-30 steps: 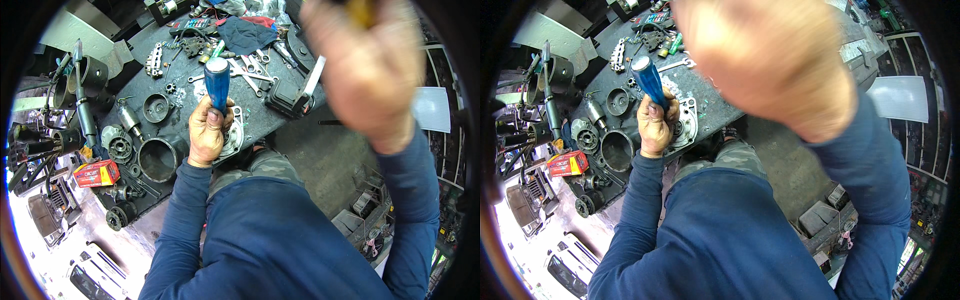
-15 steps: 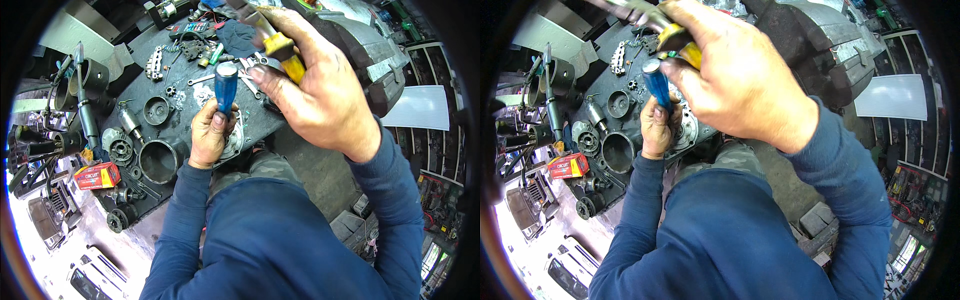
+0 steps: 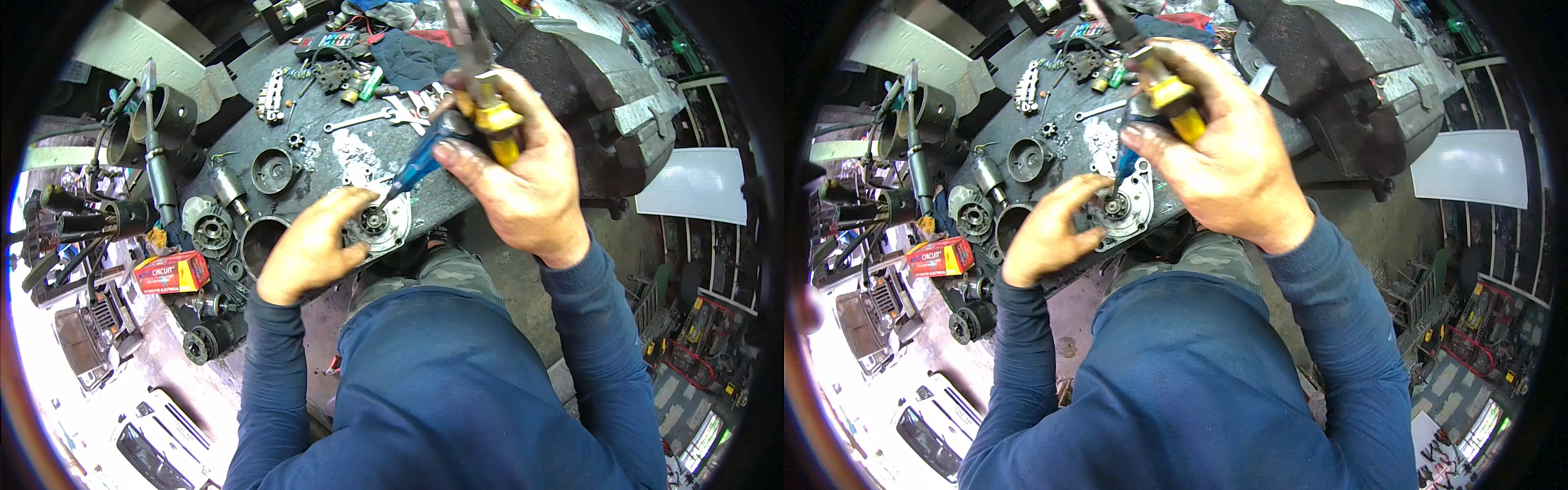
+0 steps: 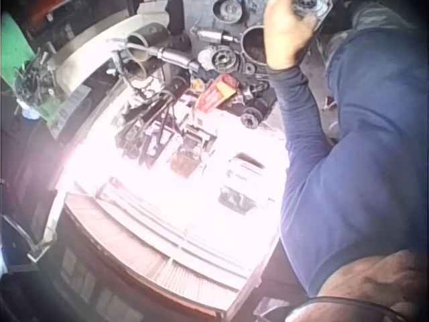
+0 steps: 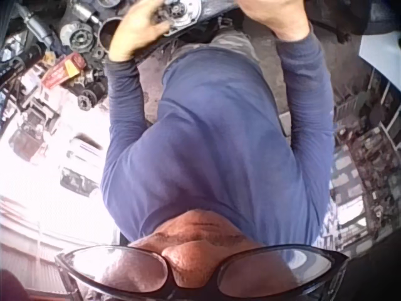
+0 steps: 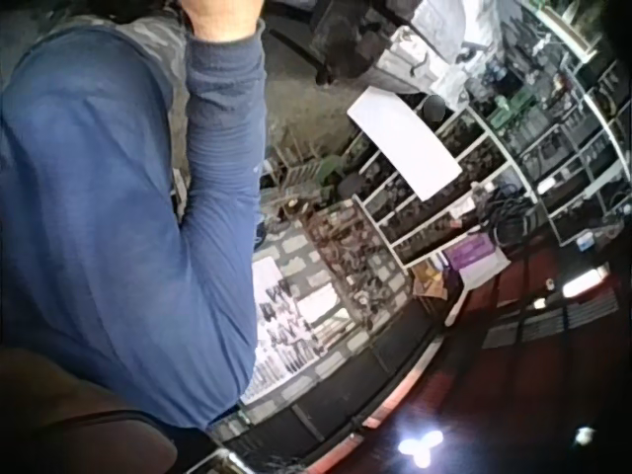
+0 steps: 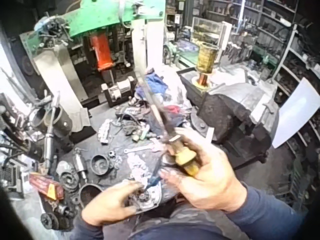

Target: The person disassembles a mechanical component on a workbench using pliers, a hammer, and a screwdriver. They remove a small cylindrical part, separate internal pieces, and place them on the table.

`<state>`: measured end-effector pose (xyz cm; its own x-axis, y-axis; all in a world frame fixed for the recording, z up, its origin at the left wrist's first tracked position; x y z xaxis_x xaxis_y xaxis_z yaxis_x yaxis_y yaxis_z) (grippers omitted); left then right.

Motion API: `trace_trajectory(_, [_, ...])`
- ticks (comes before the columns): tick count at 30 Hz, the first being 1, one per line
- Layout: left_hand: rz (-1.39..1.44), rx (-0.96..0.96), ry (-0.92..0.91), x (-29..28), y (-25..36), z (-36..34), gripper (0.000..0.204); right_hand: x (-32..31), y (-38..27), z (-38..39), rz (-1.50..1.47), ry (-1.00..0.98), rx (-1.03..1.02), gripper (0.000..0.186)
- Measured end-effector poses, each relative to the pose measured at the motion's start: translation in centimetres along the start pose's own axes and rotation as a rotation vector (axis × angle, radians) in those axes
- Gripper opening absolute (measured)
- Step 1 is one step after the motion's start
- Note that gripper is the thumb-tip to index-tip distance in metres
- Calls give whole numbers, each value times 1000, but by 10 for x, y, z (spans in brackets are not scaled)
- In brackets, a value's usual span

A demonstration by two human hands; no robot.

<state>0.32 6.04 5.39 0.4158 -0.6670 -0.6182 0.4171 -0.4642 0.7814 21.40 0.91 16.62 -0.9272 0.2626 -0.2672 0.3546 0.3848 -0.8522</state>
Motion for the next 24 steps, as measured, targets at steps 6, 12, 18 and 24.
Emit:
trace_trajectory(6, [80,-153,224,33,-16,3,41,-10,-6,15,-98,98,79,56])
trace_trajectory(12, [195,-305,446,43,-18,8,42,0,0,19,-143,79,117,63])
trace_trajectory(18, [325,-157,478,18,-10,7,67,9,-4,6,-22,-32,52,61])
trace_trajectory(24, [968,58,111,-4,7,-23,67,22,-16,-5,65,-154,-37,59])
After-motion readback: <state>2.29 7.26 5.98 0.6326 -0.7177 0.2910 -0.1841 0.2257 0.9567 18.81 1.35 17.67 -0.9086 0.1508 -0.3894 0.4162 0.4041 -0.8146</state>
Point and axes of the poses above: each hand's wrist, its own z-axis away from the middle knuckle, its own x-axis out of the palm, y = z × x, the point moved 7 cm from there along -z, towards the middle knuckle, and after that the axes turned 7 degrees about -x, right-handed, at the moved point
